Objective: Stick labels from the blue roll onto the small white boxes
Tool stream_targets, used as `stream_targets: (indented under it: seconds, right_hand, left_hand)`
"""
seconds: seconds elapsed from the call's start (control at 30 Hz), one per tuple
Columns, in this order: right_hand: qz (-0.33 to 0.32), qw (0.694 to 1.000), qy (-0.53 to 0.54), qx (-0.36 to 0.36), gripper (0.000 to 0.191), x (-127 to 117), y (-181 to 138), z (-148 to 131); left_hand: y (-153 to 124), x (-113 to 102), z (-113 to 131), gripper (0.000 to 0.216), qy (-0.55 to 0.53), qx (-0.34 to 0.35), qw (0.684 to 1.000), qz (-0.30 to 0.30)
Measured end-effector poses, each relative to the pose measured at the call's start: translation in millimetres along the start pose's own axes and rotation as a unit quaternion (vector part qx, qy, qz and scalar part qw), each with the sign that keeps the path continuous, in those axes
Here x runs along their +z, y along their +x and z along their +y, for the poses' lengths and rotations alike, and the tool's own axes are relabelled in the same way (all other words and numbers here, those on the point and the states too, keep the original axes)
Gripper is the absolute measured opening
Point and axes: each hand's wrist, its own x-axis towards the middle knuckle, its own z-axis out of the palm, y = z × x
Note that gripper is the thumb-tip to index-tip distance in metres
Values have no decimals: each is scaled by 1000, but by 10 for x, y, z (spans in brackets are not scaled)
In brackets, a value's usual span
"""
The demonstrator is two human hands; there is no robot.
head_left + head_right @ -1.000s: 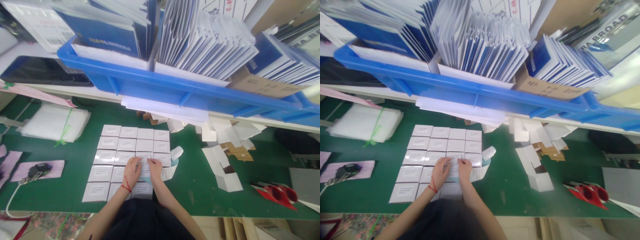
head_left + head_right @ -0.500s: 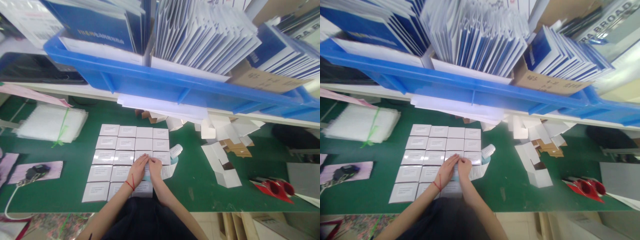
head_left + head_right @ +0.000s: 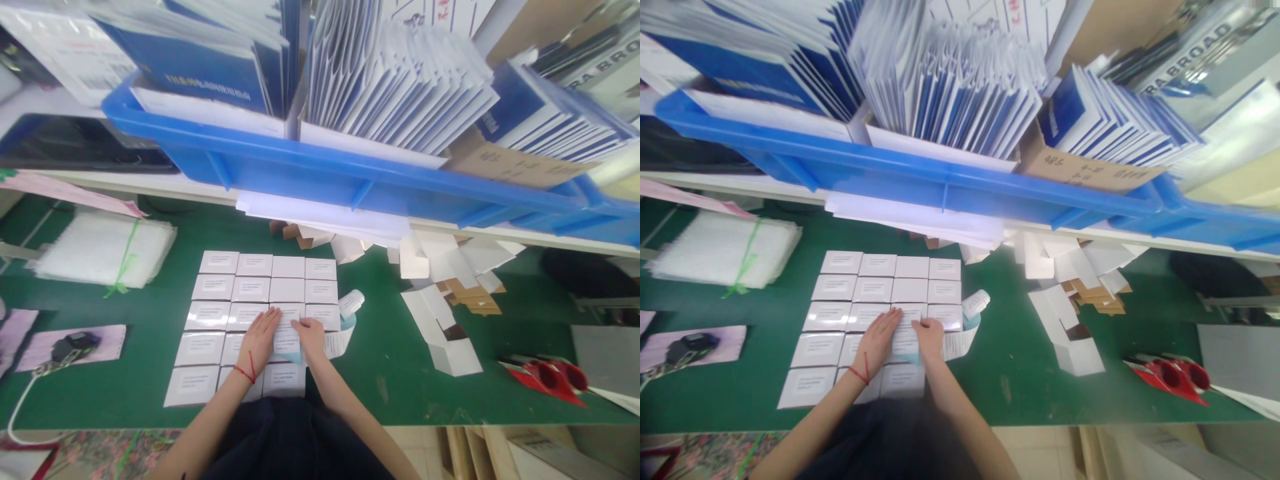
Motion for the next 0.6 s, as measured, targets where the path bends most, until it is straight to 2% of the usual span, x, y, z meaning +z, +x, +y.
stream_targets:
  seconds: [0.07, 0.17, 0.2, 0.27, 0.3, 0.37, 0.43, 0.5, 0.6]
  right_hand:
    - [-58, 995, 71, 48, 22, -49, -67, 50]
    - [-187, 962, 143, 140, 21, -166, -213, 144]
    - [-218, 953, 141, 154, 23, -209, -258, 172]
    - [-234, 951, 135, 147, 26, -283, -317, 205]
    - [-229, 954, 143, 132, 28, -308, -325, 201]
    - [-207, 957, 179, 98, 33, -332, -292, 145]
    - [-190, 959, 199, 62, 33, -322, -206, 29]
    - [-183, 962, 202, 28, 31, -286, -88, -122]
    - [-170, 958, 233, 2, 30, -196, 100, -334]
  left_hand:
    - [-23, -16, -48, 61, -5, -7, 1000, -6]
    - [-12, -21, -46, 60, -54, -35, 998, -3]
    - [1, -32, -25, 58, -83, -59, 995, 7]
    - [39, -84, 43, 49, -158, -131, 978, 42]
    - [65, -124, 85, 42, -203, -178, 961, 61]
    - [135, -213, 172, 34, -308, -273, 908, 76]
    - [223, -291, 237, 36, -418, -340, 841, 51]
    - [322, -340, 263, 36, -496, -366, 787, 24]
    - [482, -363, 233, 41, -554, -378, 742, 24]
